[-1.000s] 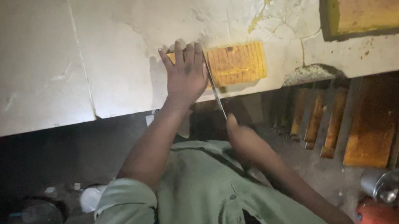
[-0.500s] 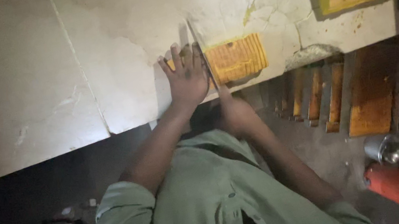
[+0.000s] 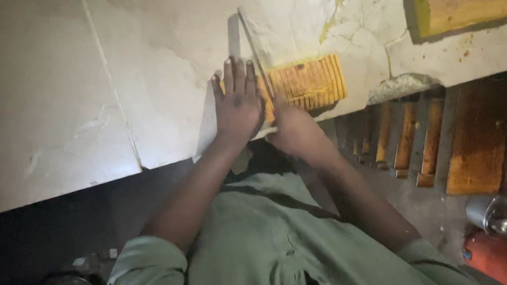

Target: The person lifts a yellow sweet slab out of a metal baking tray and places it on the tiled counter. They flip the slab over, then use a knife to cut it lengthwise into even strips, steadying it with the other hand and repositioning the pieces as they cut.

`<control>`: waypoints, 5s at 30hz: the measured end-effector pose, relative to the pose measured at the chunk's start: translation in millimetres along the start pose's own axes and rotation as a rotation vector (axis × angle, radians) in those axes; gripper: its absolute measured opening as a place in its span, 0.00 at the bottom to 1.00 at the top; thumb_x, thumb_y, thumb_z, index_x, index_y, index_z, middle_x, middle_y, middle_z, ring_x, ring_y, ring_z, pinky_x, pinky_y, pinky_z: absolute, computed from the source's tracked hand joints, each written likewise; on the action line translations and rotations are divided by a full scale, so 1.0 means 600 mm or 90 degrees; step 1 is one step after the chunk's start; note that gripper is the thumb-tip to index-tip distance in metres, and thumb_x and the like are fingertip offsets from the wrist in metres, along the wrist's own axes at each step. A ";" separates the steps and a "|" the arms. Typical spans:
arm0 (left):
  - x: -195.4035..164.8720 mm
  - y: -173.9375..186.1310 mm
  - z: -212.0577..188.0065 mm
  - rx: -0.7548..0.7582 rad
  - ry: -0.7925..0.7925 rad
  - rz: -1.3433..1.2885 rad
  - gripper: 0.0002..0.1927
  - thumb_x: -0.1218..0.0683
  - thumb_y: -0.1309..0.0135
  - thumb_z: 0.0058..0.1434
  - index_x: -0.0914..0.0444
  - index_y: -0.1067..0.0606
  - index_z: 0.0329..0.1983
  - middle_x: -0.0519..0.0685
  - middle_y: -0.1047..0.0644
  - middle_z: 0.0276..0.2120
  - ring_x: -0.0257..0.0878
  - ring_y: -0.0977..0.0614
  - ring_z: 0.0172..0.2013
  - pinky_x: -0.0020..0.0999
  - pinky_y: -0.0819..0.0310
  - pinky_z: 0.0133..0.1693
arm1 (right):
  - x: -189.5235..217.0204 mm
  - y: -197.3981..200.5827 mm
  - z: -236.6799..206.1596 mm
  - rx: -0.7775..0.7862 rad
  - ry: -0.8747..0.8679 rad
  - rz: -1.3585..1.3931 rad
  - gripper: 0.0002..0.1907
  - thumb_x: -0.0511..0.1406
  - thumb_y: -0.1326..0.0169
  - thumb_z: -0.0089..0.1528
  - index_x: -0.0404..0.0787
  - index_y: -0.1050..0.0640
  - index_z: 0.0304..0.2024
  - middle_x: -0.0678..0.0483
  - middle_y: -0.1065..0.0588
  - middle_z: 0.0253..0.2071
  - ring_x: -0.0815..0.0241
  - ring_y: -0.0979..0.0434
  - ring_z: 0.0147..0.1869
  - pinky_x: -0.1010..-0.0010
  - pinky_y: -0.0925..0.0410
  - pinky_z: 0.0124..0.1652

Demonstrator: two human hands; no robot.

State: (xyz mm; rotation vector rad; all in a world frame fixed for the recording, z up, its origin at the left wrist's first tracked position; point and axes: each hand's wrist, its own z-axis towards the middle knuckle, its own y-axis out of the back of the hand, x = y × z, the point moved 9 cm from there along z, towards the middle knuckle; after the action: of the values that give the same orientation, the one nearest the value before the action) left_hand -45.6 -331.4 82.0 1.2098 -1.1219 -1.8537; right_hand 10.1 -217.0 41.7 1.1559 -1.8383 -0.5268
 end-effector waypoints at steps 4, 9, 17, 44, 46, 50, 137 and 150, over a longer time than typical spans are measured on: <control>0.007 0.003 -0.003 0.022 0.021 -0.011 0.36 0.47 0.50 0.64 0.69 0.39 0.72 0.63 0.36 0.67 0.62 0.41 0.70 0.76 0.53 0.63 | 0.100 0.075 -0.076 -0.129 0.190 0.019 0.29 0.31 0.39 0.55 0.38 0.34 0.56 0.32 0.21 0.42 0.32 0.19 0.48 0.49 0.27 0.47; 0.008 -0.008 -0.002 0.028 0.004 0.001 0.35 0.49 0.47 0.64 0.68 0.38 0.72 0.61 0.34 0.64 0.62 0.39 0.70 0.73 0.49 0.65 | -0.017 -0.020 -0.220 0.136 -0.044 0.021 0.45 0.37 0.37 0.55 0.30 0.45 0.67 0.30 0.23 0.39 0.30 0.21 0.45 0.46 0.29 0.41; 0.010 0.004 -0.003 0.008 0.008 -0.054 0.34 0.50 0.50 0.65 0.71 0.38 0.72 0.63 0.35 0.68 0.60 0.41 0.72 0.71 0.50 0.68 | -0.011 -0.035 -0.055 0.008 -0.001 0.018 0.32 0.31 0.44 0.56 0.29 0.39 0.61 0.33 0.22 0.35 0.32 0.20 0.41 0.46 0.28 0.40; 0.036 0.010 -0.015 0.015 -0.010 -0.143 0.34 0.55 0.51 0.66 0.76 0.42 0.72 0.69 0.41 0.71 0.64 0.48 0.75 0.59 0.50 0.72 | 0.110 0.037 -0.110 0.048 -0.024 0.044 0.34 0.36 0.40 0.55 0.31 0.40 0.57 0.29 0.23 0.43 0.30 0.22 0.51 0.47 0.28 0.47; 0.037 0.005 -0.016 -0.003 -0.020 -0.121 0.33 0.55 0.50 0.67 0.75 0.41 0.72 0.66 0.41 0.72 0.63 0.48 0.75 0.59 0.52 0.74 | 0.075 0.010 -0.188 0.131 -0.061 0.032 0.38 0.40 0.36 0.56 0.35 0.43 0.60 0.30 0.23 0.45 0.28 0.23 0.53 0.46 0.29 0.48; 0.037 -0.008 -0.022 0.003 -0.017 -0.131 0.34 0.56 0.51 0.68 0.77 0.43 0.73 0.68 0.42 0.72 0.65 0.48 0.76 0.57 0.53 0.75 | -0.007 -0.082 -0.201 0.152 -0.036 0.013 0.41 0.38 0.41 0.60 0.33 0.48 0.68 0.30 0.23 0.45 0.29 0.22 0.50 0.47 0.29 0.47; 0.119 0.013 -0.061 0.083 0.047 -0.157 0.36 0.47 0.61 0.74 0.65 0.54 0.81 0.57 0.48 0.78 0.54 0.51 0.77 0.59 0.64 0.74 | 0.108 -0.090 -0.035 0.010 -0.030 0.037 0.36 0.33 0.46 0.60 0.25 0.49 0.62 0.33 0.23 0.34 0.31 0.20 0.38 0.46 0.27 0.38; 0.139 0.004 -0.071 0.143 0.139 -0.017 0.33 0.45 0.66 0.74 0.59 0.51 0.80 0.62 0.54 0.77 0.61 0.56 0.76 0.68 0.67 0.71 | 0.194 -0.057 -0.029 -0.029 -0.014 0.071 0.37 0.32 0.44 0.59 0.24 0.49 0.62 0.32 0.24 0.36 0.32 0.19 0.38 0.48 0.26 0.36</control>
State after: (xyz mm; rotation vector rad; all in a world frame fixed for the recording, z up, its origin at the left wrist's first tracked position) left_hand -36.4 -416.3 44.4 1.5202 -1.2184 -1.5993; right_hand 20.9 -333.3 78.7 1.0145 -1.8877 -0.5156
